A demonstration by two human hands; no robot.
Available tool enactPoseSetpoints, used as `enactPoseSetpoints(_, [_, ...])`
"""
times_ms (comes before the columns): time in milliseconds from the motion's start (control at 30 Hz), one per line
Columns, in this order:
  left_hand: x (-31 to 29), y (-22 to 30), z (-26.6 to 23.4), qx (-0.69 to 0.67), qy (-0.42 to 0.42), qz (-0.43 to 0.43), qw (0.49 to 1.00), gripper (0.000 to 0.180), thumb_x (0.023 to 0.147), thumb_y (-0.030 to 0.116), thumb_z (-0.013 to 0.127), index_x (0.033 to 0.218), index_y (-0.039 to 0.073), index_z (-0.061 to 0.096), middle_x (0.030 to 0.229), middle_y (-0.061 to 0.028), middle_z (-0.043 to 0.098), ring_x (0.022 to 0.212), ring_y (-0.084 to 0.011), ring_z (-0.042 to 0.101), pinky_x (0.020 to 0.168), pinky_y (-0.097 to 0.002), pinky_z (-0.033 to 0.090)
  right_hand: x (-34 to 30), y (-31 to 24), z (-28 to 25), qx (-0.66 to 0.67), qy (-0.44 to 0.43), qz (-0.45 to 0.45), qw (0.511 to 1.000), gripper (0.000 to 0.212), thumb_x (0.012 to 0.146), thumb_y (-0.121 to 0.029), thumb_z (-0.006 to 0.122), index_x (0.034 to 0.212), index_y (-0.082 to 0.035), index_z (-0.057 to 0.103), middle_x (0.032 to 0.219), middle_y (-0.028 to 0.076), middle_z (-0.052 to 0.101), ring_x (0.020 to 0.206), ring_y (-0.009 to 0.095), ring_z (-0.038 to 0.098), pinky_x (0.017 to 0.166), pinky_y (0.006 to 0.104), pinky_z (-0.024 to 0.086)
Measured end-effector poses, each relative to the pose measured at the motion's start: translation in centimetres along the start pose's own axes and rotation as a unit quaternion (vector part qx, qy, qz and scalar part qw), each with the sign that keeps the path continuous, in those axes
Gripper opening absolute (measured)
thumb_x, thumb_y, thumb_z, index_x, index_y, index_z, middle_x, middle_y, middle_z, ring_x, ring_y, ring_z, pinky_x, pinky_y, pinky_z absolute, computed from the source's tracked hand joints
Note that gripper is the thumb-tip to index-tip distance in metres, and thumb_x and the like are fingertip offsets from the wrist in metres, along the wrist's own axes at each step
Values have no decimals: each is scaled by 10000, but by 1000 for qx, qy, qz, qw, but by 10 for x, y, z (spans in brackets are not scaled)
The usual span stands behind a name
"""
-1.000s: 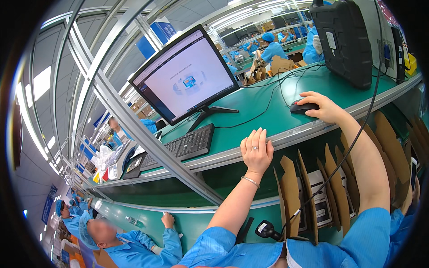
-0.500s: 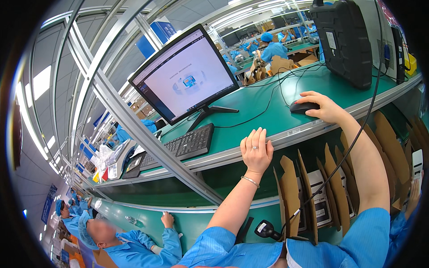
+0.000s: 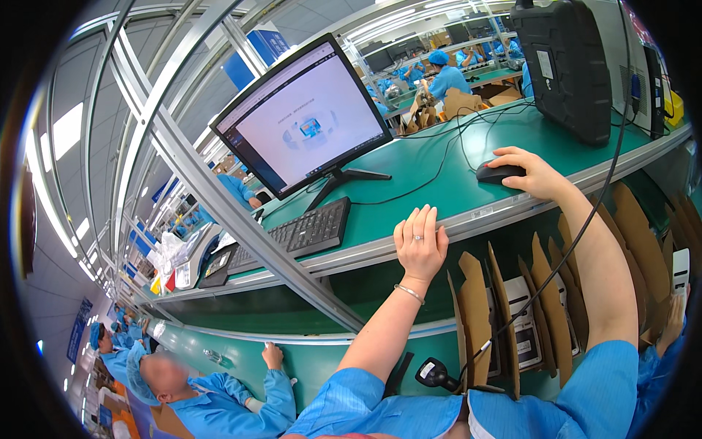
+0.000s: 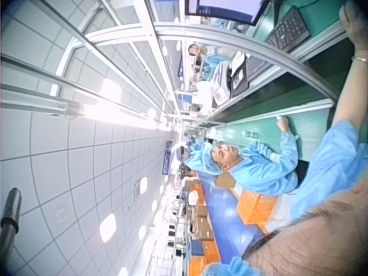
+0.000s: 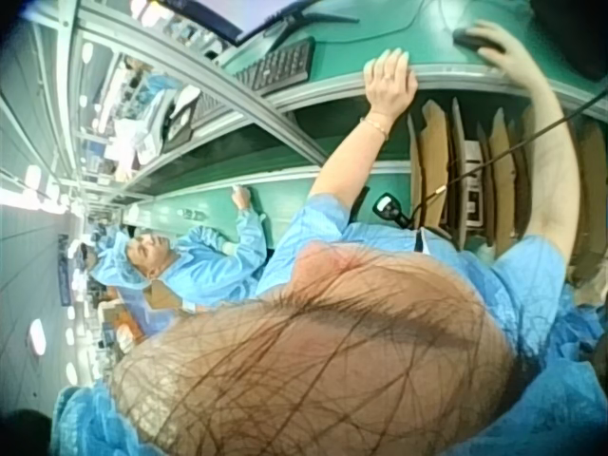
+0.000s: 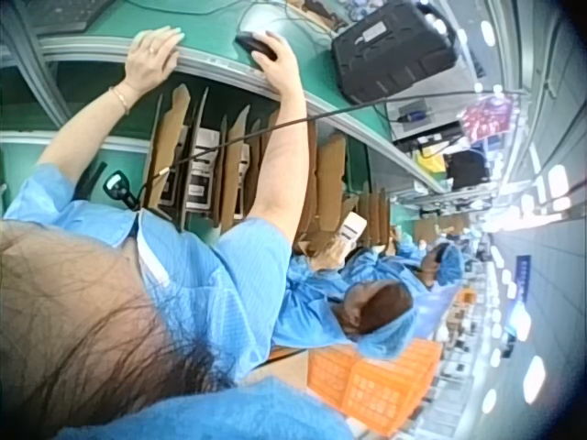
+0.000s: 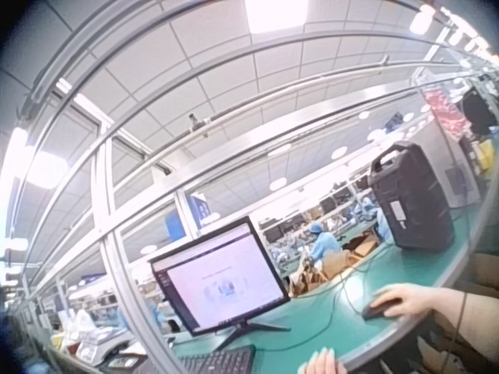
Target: The person operates a computer at a workstation by moving and clicking the mouse, pressing keys on the keyboard, and pointing at the monitor screen.
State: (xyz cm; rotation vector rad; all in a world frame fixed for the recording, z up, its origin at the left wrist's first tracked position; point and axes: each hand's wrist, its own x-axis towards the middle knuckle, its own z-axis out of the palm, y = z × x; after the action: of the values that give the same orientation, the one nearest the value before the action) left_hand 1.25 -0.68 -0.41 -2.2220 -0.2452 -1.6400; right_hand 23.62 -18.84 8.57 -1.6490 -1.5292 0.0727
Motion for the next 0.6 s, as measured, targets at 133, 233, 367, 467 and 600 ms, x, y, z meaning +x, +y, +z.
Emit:
enactPoseSetpoints(133, [0, 1, 0, 0, 0, 0, 1000, 348, 863, 201, 617, 1180, 58, 633, 1195, -76, 637, 1116, -247, 592, 966, -411, 410, 0, 1, 1, -6, 8, -4, 1000, 417, 795, -20, 677, 1204, -100, 657, 1395, 125, 509, 1254, 297, 512, 1050, 363, 417])
enactPoseSetpoints(233, [1, 0, 0, -1, 2, 1, 1000, 348, 861, 198, 619, 1180, 59, 631, 1195, -75, 636, 1114, -245, 592, 967, -410, 408, 0, 1, 1, -10, 8, -8, 1000, 412, 795, -21, 674, 1199, -99, 657, 1394, 127, 510, 1257, 300, 511, 1051, 369, 415])
enactPoseSetpoints(367, [1, 1, 0, -4, 0, -3, 1000, 345, 860, 198, 620, 1177, 62, 632, 1193, -75, 636, 1112, -244, 594, 969, -407, 407, 0, 1, 1, -27, 8, -10, 1000, 407, 794, -23, 670, 1194, -97, 655, 1394, 128, 512, 1258, 305, 510, 1055, 376, 413])
enactPoseSetpoints(467, [0, 0, 0, 1, -2, -3, 1000, 342, 862, 200, 619, 1174, 62, 632, 1192, -73, 636, 1110, -244, 595, 971, -405, 407, 1, 0, 2, -23, 8, -11, 1000, 404, 793, -26, 667, 1190, -97, 654, 1395, 128, 512, 1258, 309, 509, 1058, 378, 411])
enactPoseSetpoints(600, [0, -1, 0, 1, 0, -2, 1000, 341, 864, 205, 620, 1175, 65, 632, 1193, -71, 636, 1111, -244, 594, 975, -407, 405, 0, -2, 2, -23, 10, 2, 1000, 417, 794, -27, 663, 1204, -104, 651, 1396, 130, 510, 1263, 308, 507, 1058, 376, 411])
